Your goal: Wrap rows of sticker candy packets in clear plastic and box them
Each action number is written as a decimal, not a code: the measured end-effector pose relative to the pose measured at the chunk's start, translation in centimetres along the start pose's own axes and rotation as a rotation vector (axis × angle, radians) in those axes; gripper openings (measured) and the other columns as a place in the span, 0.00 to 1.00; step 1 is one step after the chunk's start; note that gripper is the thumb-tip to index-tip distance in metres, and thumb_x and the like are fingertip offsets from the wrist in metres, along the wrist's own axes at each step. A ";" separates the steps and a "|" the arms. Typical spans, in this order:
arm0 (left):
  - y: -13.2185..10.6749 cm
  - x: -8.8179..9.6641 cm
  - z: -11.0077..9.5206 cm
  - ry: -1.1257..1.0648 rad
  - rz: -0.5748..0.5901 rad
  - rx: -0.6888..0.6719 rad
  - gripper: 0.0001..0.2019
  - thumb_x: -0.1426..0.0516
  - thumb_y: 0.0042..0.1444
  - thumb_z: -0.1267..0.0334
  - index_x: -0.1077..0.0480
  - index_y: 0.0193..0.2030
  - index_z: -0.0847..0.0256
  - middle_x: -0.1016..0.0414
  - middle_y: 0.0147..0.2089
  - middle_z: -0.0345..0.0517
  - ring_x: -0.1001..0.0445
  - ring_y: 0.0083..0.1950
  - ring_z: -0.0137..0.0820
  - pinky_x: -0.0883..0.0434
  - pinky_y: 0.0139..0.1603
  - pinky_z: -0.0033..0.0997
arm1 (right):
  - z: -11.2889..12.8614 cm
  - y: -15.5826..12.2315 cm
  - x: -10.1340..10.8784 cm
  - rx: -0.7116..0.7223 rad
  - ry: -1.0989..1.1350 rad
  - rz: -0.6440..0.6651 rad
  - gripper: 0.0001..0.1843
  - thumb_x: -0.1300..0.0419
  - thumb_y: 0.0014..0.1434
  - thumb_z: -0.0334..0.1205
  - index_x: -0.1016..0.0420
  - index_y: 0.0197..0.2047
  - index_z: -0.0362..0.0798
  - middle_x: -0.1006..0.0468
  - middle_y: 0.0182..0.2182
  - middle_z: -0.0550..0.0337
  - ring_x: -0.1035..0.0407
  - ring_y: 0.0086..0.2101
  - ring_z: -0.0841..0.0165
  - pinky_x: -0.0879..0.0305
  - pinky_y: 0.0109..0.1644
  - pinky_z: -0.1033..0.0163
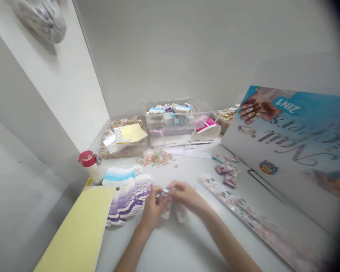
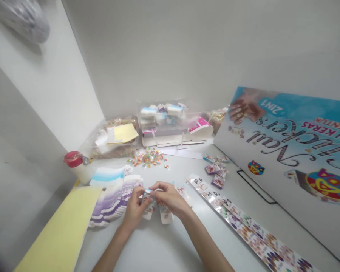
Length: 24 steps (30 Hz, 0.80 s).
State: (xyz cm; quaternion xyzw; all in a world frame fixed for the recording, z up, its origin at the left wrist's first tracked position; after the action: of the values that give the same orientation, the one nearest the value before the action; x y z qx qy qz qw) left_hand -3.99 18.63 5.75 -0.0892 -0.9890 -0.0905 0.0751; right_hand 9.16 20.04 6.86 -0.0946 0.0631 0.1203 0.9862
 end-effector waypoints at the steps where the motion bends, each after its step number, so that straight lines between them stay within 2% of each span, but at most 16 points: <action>1: -0.1 0.0 0.2 -0.023 -0.010 0.007 0.17 0.42 0.54 0.51 0.37 0.45 0.57 0.31 0.39 0.41 0.31 0.32 0.27 0.32 0.31 0.26 | 0.4 -0.1 0.1 0.018 -0.051 -0.026 0.10 0.33 0.45 0.42 0.25 0.30 0.46 0.29 0.25 0.63 0.36 0.28 0.71 0.41 0.31 0.67; 4: -0.2 -0.1 0.6 -0.108 -0.033 0.036 0.20 0.41 0.53 0.51 0.38 0.48 0.56 0.31 0.42 0.43 0.30 0.33 0.27 0.31 0.31 0.26 | 1.5 -0.5 -0.2 0.093 -0.163 -0.013 0.08 0.35 0.47 0.42 0.24 0.29 0.46 0.27 0.27 0.61 0.35 0.29 0.71 0.41 0.32 0.66; 7: -0.2 -0.1 0.6 -0.139 -0.035 0.045 0.17 0.42 0.53 0.49 0.37 0.43 0.57 0.31 0.37 0.40 0.31 0.30 0.26 0.31 0.28 0.26 | 2.1 -0.9 -0.6 0.143 -0.227 0.086 0.12 0.37 0.51 0.47 0.22 0.30 0.46 0.27 0.28 0.60 0.35 0.28 0.72 0.40 0.31 0.67; 11: 0.1 0.2 0.5 -0.138 -0.052 0.047 0.16 0.44 0.55 0.47 0.37 0.41 0.57 0.32 0.36 0.39 0.32 0.30 0.26 0.32 0.28 0.25 | 2.3 -0.8 -0.6 0.126 -0.323 0.196 0.16 0.40 0.55 0.51 0.20 0.33 0.46 0.27 0.30 0.60 0.34 0.27 0.72 0.40 0.28 0.68; 13: 0.3 0.3 0.3 -0.134 -0.041 0.049 0.16 0.46 0.56 0.47 0.37 0.42 0.57 0.32 0.37 0.39 0.31 0.30 0.26 0.32 0.28 0.25 | 2.5 0.4 -0.5 0.115 -0.381 0.240 0.18 0.42 0.56 0.51 0.20 0.36 0.46 0.25 0.32 0.58 0.33 0.28 0.72 0.40 0.27 0.69; 16: 0.6 0.1 0.0 -0.112 0.020 0.052 0.16 0.48 0.58 0.48 0.36 0.44 0.57 0.31 0.38 0.40 0.31 0.29 0.26 0.33 0.27 0.25 | 3.4 4.7 -0.8 0.217 -0.579 0.187 0.18 0.48 0.61 0.48 0.21 0.41 0.46 0.23 0.34 0.56 0.30 0.29 0.71 0.38 0.27 0.69; 19: 0.7 -0.3 -0.4 -0.055 0.095 0.040 0.13 0.46 0.57 0.51 0.32 0.40 0.60 0.29 0.34 0.40 0.32 0.30 0.26 0.35 0.31 0.25 | 3.8 10.8 -2.6 0.330 -0.733 0.115 0.16 0.47 0.59 0.40 0.24 0.48 0.45 0.22 0.39 0.55 0.29 0.32 0.69 0.35 0.34 0.66; 22: 0.7 -0.6 -0.7 0.010 0.158 0.028 0.12 0.45 0.57 0.54 0.30 0.36 0.62 0.30 0.30 0.39 0.35 0.29 0.25 0.38 0.32 0.24 | 2.8 16.0 -5.5 0.369 -0.815 0.131 0.14 0.37 0.51 0.36 0.23 0.42 0.44 0.21 0.39 0.55 0.29 0.38 0.65 0.35 0.43 0.63; 24: 0.5 -0.9 -0.8 0.050 0.205 0.026 0.11 0.46 0.57 0.56 0.29 0.35 0.62 0.30 0.29 0.38 0.36 0.28 0.25 0.39 0.31 0.24 | 1.8 18.1 -7.1 0.374 -0.867 0.158 0.11 0.33 0.48 0.37 0.23 0.36 0.44 0.22 0.36 0.57 0.29 0.38 0.65 0.35 0.44 0.60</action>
State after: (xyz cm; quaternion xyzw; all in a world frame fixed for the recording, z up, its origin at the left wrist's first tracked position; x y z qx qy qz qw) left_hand -2.95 18.82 6.46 -0.1868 -0.9736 -0.0715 0.1097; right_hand -2.01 36.05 6.57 0.1485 -0.3263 0.2099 0.9096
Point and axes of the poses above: each hand's wrist, its own y-axis towards the middle knuckle, its own x-axis out of the back of the hand, z = x × y, the point moved 7 cm from there along y, towards the middle knuckle
